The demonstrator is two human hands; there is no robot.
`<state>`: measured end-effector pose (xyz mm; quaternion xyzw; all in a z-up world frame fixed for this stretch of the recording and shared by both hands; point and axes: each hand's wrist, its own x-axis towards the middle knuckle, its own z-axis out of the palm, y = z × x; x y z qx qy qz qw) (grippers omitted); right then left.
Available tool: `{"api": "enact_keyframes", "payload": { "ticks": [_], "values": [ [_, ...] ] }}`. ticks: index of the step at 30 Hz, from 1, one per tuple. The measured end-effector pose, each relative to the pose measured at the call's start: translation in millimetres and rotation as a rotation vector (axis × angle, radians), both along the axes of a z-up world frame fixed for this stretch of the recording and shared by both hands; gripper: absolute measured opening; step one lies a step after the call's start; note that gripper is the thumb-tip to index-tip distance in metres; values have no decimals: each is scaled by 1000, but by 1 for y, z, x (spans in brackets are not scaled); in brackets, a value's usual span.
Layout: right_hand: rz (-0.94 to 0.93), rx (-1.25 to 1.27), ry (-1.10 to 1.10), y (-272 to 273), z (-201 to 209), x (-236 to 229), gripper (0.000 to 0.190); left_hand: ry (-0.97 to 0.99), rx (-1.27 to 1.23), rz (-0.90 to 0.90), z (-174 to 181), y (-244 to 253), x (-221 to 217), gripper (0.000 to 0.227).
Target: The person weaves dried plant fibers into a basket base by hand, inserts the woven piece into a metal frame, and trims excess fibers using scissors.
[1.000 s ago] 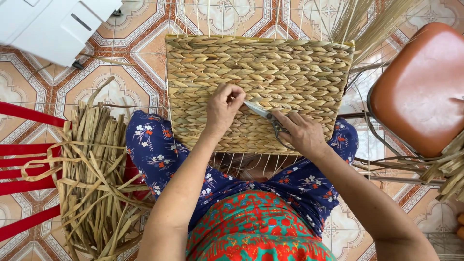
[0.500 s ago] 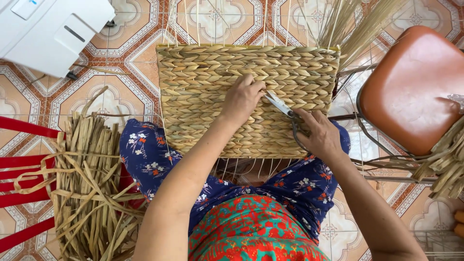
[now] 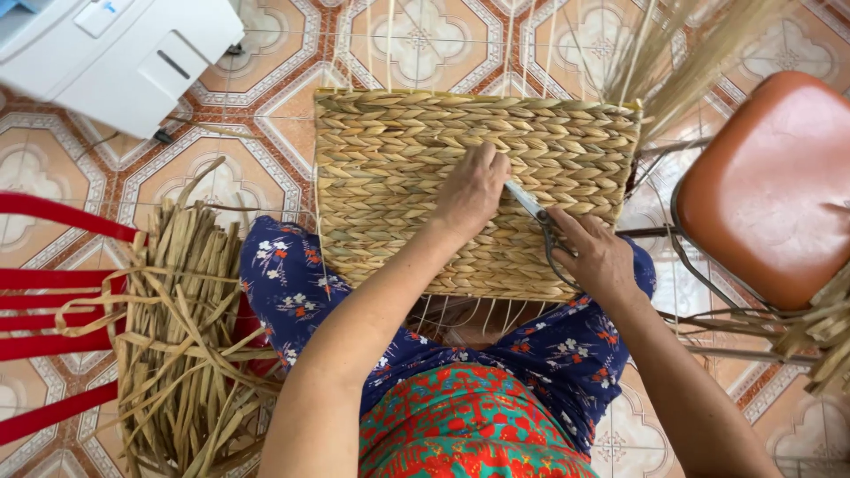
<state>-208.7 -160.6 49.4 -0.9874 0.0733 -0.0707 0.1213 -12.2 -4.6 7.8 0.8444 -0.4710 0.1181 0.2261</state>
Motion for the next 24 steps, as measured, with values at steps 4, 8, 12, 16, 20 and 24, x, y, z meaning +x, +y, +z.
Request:
{"api": "enact_keyframes", "payload": {
  "ticks": [4, 8, 12, 16, 20, 24],
  "values": [
    [70, 23, -41, 6, -10, -3, 73, -18, -248, 8, 28, 9, -3, 11],
    [-152, 511, -221, 4, -24, -23, 63, 179, -397, 94, 27, 54, 26, 10],
    [-535, 797, -405, -14, -68, -59, 51, -318, -300, 666, 65, 153, 59, 50],
    [-590, 927, -487, -13, -75, -61, 47, -278, -224, 738, 53, 205, 82, 61],
    [-607, 1071, -540, -16, -94, -64, 46, 989, -407, 529, -3, 214, 85, 58],
    [-543, 940, -543, -16, -101, -72, 46, 1070, -825, 206, -49, 214, 94, 60]
  ]
}}
